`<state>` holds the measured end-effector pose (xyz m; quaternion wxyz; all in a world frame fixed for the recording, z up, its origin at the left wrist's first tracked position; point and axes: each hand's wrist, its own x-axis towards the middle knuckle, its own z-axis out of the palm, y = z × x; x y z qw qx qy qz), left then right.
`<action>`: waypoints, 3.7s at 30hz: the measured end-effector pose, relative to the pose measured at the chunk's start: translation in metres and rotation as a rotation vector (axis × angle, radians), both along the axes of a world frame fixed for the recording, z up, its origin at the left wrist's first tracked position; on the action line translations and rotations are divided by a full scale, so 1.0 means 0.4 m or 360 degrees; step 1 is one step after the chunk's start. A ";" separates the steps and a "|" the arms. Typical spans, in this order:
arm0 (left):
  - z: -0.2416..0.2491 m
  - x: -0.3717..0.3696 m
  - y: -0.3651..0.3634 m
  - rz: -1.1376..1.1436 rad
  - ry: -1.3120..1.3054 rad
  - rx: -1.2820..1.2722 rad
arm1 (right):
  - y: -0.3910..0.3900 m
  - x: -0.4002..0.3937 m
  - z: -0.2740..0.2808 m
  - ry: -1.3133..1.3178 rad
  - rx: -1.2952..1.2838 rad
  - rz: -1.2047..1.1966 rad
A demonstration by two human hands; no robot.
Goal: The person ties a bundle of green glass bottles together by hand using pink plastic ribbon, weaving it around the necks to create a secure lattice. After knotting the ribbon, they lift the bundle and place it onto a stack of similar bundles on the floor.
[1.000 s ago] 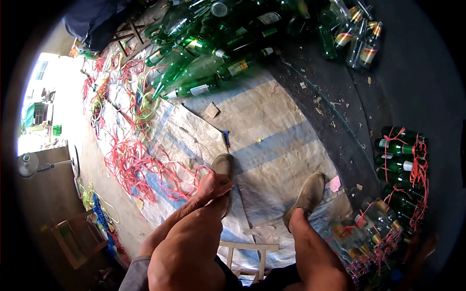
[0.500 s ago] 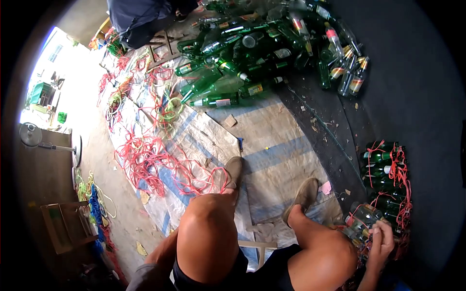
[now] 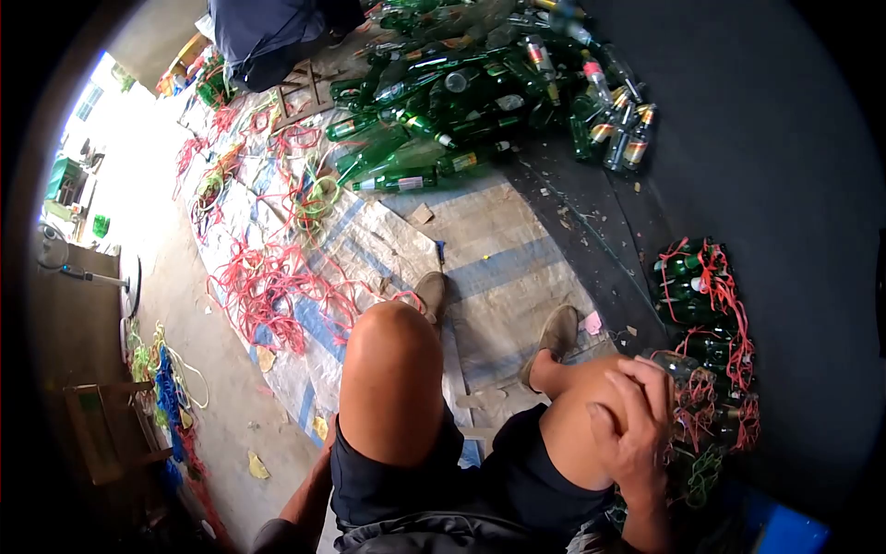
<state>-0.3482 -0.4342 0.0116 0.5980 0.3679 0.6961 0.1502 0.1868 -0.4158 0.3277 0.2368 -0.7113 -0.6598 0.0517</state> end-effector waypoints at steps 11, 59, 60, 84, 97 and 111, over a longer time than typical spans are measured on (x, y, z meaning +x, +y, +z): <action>0.005 -0.010 0.037 -0.0037 -0.0193 0.0278 | -0.025 -0.015 -0.025 0.0077 0.0260 -0.0093; 0.714 0.425 0.297 -0.0458 0.0518 0.1918 | -0.039 -0.033 -0.065 0.0078 0.0276 -0.0105; 0.709 0.426 0.298 -0.0455 0.0529 0.1938 | -0.035 -0.035 -0.057 0.0060 0.0373 -0.0034; 0.711 0.430 0.288 -0.0423 0.0534 0.1918 | -0.028 -0.043 -0.037 -0.0061 0.0583 0.0061; 0.717 0.434 0.284 -0.0398 0.0540 0.1936 | -0.034 -0.039 -0.035 -0.0075 0.0559 0.0076; 0.724 0.430 0.284 -0.0396 0.0478 0.1932 | -0.033 -0.042 -0.036 -0.0069 0.0567 0.0071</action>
